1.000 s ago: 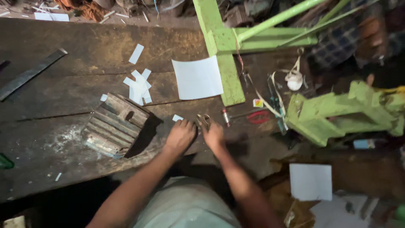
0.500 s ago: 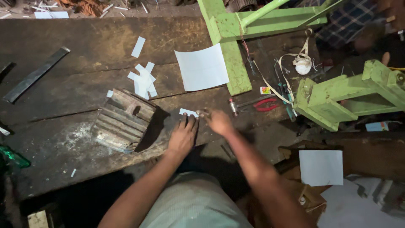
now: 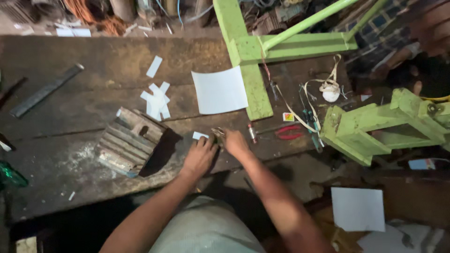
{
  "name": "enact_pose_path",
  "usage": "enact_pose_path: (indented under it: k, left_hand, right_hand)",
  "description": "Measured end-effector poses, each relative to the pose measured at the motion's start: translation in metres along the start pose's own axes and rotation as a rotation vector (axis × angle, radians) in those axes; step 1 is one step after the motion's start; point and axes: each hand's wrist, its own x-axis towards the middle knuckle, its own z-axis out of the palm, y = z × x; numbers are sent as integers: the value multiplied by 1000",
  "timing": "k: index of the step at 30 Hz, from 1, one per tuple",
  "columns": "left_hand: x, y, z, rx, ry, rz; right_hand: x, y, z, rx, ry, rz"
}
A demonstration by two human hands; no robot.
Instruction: The person cuts small rectangular pieces of white paper with scissors and inserts them into slots on a stacked metal motor component. The person repeats this process multiple times, placing the paper pieces into different slots on the component.
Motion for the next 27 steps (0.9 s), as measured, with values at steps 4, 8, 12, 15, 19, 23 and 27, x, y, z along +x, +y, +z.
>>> enact_pose_path:
  k: [4,8,12,15,19,23,27]
  left_hand:
    - [26,-2,-3,-53,-88,146]
    - [47,11,-13,-170,-24,-83]
    - [47,33,-41,-453,272,-372]
    - [32,49,-69,-718,270,-674]
    - [15,61,-97,-868,226,-858]
    - [-1,39,-121,-289,267,-585]
    - [-9,-19,-147,279,270,-470]
  right_hand:
    - [-5,3,-30,-35,333,30]
    - [-50,-13,-72,27,525,-117]
    - [-80,-42,-92,356,465,-354]
    - [-94,-53,-98,464,517,-446]
    - [-102,-62,-99,516,554,-569]
    - [-99,-69,-91,651,437,-506]
    - [-86,-75,-75,756,280,-457]
